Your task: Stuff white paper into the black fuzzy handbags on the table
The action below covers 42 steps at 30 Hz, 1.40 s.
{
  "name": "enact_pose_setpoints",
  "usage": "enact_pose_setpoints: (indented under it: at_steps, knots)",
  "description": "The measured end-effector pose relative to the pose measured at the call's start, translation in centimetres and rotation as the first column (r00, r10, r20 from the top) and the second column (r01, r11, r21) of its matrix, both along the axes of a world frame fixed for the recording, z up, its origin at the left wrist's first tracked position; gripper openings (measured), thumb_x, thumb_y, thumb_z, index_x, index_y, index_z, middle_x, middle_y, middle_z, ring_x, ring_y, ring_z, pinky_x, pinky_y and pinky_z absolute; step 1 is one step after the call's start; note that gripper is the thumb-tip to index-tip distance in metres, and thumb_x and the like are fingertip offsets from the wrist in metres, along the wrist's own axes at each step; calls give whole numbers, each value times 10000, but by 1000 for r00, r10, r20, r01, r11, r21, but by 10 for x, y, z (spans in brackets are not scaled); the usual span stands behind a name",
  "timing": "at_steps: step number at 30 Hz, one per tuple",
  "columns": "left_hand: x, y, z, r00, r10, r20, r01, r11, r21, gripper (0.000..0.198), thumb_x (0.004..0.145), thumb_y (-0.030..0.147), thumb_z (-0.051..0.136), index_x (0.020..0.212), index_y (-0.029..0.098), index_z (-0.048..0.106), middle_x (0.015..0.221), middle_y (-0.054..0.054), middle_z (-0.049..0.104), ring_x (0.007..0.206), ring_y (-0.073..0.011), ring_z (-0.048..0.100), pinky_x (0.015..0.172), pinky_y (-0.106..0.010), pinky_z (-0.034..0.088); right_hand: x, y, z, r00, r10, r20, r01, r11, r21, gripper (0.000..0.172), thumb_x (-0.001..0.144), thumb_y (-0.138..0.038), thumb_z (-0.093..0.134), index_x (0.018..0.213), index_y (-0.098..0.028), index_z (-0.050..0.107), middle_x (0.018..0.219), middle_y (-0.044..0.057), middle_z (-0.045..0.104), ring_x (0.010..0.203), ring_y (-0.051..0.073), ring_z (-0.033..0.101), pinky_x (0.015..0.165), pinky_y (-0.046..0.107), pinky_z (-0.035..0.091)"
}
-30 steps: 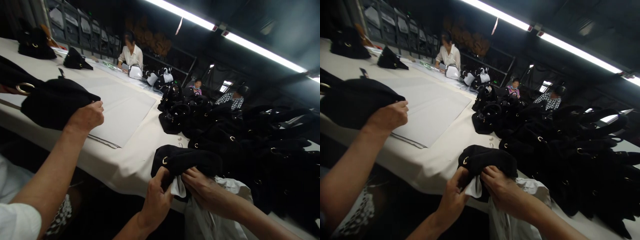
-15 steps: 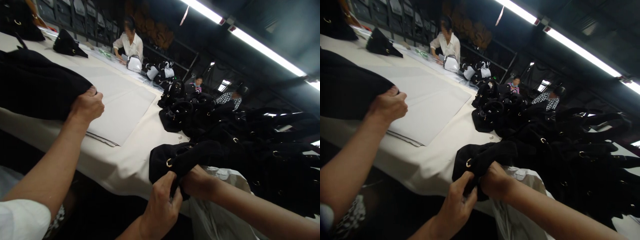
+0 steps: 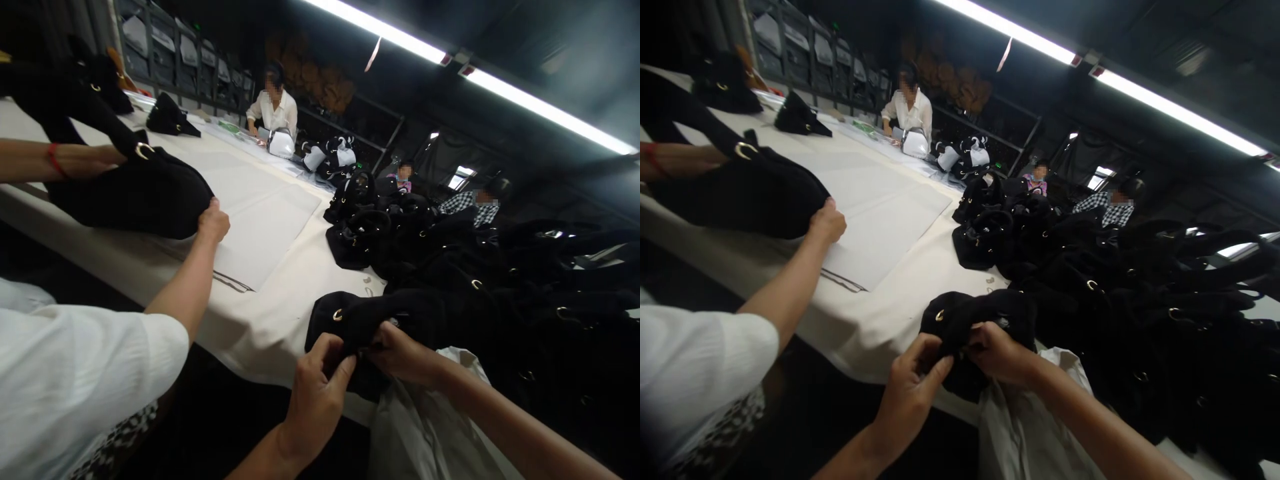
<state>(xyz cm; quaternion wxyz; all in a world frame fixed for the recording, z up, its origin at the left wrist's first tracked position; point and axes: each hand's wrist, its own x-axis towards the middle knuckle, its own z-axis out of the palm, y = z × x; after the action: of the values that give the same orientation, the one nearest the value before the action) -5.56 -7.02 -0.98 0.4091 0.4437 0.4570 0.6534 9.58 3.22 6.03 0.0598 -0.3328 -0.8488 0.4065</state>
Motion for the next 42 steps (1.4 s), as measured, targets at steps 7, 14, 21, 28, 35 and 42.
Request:
enact_pose_setpoints:
  at_steps: [7,14,21,28,35,42]
  knots:
    - [-3,35,14,996,-34,84,38,998,-50,183,853,345,648,863,181,568,762,19,574,722,-114,527,652,-218,423,-13,-2,0,984,120,130,-155,938,309,233,627,32,448,724,-155,546,1129,147,619,1118,291,577,1003,447,481]
    - [-20,53,8,983,-118,144,126,991,-42,275,799,394,709,854,169,560,761,18,564,703,-100,496,634,-201,410,-8,-14,26,997,-42,-72,52,988,144,202,846,-135,523,773,-204,697,933,36,716,1258,269,564,1143,428,390]
    - [-29,42,-13,992,-85,91,92,993,-74,270,809,399,701,863,175,561,782,16,548,744,-113,501,674,-211,427,-3,-53,-7,927,-367,-76,342,742,577,510,927,-261,490,1409,-98,529,1438,163,525,1268,341,562,1075,557,481]
    - [-24,38,-7,993,-114,32,117,989,-88,276,843,413,674,951,183,565,823,3,570,782,-134,521,703,-239,441,11,-30,3,993,-119,4,103,875,473,467,965,-183,494,1431,-151,508,1457,104,524,1353,218,492,1151,371,426]
    - [-18,30,9,936,-283,-209,288,958,-3,130,891,293,599,951,180,580,817,5,568,741,-119,493,667,-232,413,7,-17,9,997,74,35,-82,899,430,347,857,6,521,1072,-162,736,1191,124,682,1104,264,646,969,388,531]
    - [-14,29,5,983,-176,51,179,981,-77,296,817,418,711,890,168,570,767,14,578,669,-92,492,596,-201,398,-1,-16,16,986,135,-98,-79,895,438,476,852,23,468,1232,-170,680,1360,128,589,1225,248,583,1033,380,497]
